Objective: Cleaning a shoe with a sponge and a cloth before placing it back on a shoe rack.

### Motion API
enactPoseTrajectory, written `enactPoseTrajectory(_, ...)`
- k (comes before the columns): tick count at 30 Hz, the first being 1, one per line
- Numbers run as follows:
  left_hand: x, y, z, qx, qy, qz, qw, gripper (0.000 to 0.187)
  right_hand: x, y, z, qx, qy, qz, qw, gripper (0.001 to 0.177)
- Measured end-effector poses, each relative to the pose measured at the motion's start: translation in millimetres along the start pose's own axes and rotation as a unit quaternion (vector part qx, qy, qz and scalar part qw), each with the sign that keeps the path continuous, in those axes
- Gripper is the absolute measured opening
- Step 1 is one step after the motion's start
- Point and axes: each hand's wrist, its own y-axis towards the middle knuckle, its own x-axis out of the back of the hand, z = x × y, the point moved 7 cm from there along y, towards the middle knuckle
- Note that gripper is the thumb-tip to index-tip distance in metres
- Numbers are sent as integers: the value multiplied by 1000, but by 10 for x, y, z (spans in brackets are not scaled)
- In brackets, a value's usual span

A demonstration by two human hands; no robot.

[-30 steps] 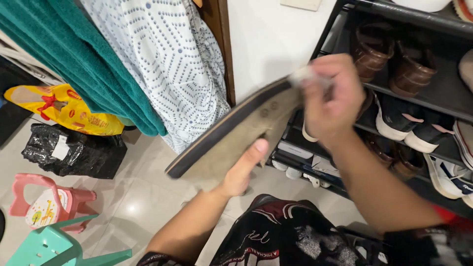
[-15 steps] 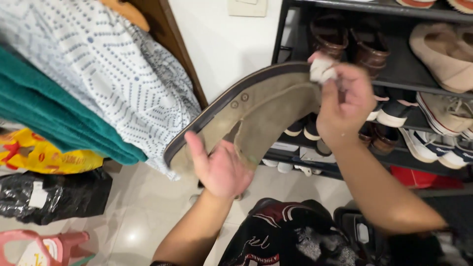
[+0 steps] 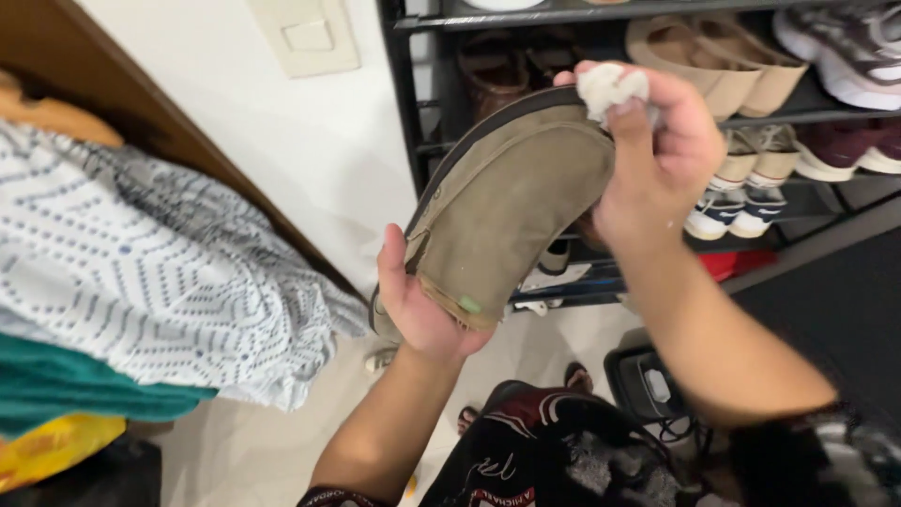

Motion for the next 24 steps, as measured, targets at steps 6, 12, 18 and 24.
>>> enactPoseTrajectory(6,-154,208,187,75,-93,-21,993,88,212,-341,62,69,-43,-153,985,9)
enactPoseTrajectory(12,-73,342,102,34,-152,-36,987,78,21,-940,-26,121,-347,-92,926,12)
enactPoseTrajectory(18,-360,325,-148,-87,-37,10,995,78,-14,-805,7,13,-140,117,983,26)
enactPoseTrajectory(24,-450,254,245,-186,78,-6,979,87,12,196,706,199,-312,13,929,21)
